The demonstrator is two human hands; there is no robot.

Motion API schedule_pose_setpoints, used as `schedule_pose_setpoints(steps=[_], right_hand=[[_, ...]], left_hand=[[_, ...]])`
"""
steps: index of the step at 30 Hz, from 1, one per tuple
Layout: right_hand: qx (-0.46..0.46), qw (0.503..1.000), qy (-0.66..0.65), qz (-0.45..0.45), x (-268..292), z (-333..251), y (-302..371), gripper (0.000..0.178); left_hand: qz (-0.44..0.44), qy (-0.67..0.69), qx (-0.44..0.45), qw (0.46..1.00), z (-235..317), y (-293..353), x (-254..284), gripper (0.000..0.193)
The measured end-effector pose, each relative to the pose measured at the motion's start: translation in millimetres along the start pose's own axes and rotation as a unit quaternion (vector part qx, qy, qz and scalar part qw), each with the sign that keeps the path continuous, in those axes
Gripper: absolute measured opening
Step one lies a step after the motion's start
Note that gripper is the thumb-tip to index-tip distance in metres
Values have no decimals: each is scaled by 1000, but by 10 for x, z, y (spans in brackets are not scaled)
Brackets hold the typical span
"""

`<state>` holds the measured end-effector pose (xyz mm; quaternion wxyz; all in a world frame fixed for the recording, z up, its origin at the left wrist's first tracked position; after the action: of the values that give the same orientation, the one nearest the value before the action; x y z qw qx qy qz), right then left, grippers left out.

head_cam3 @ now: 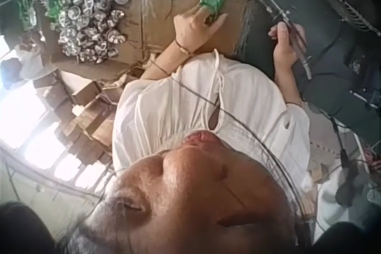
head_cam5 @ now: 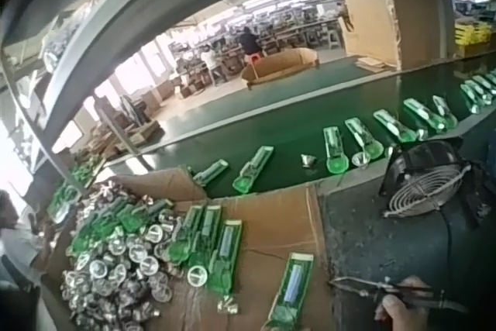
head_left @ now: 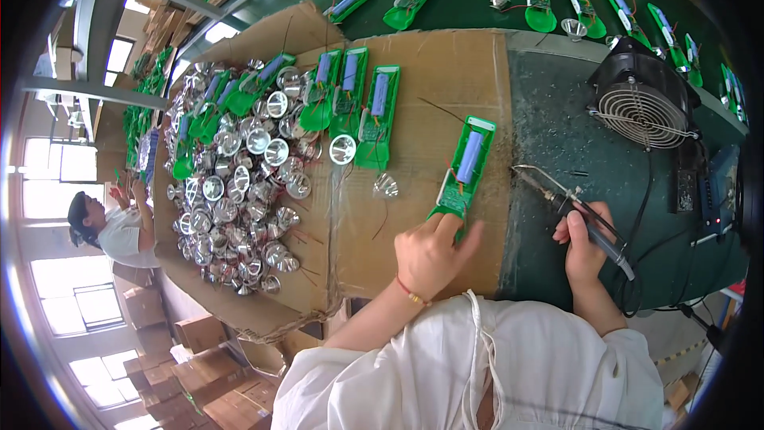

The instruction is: Soldering wires and components onto circuit boards for flashlight assembly.

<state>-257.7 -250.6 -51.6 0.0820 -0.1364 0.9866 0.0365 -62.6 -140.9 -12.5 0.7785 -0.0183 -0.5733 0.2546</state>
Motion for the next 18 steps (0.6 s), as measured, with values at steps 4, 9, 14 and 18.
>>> schedule_pose_setpoints(steps=[4,9,14,18], right_hand=[[14,1000,12,10,3,59,-2,16],[38,999,16,5,19,51,38,16],[41,999,11,-4,-9,49,90,16],[54,998,6,-23,-59,-24,171,15]], left_hand=[[154,76,95,980,-470,-38,518,12],[-62,-266,-135,953,-827,74,787,35],[-43,-199,-256,945,-767,170,436,14],[-19,-84,-189,978,-688,30,348,6]])
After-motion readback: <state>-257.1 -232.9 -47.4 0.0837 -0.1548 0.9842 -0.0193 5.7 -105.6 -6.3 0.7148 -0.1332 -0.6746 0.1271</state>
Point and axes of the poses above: each hand's wrist, its own y-axis away from the middle knuckle, its own x-axis out of the back of the hand, z = x × y, the point moved 1 cm from there along -y, towards the middle knuckle, and after that the axes turned 3 degrees about -y, right-handed, at the moved point
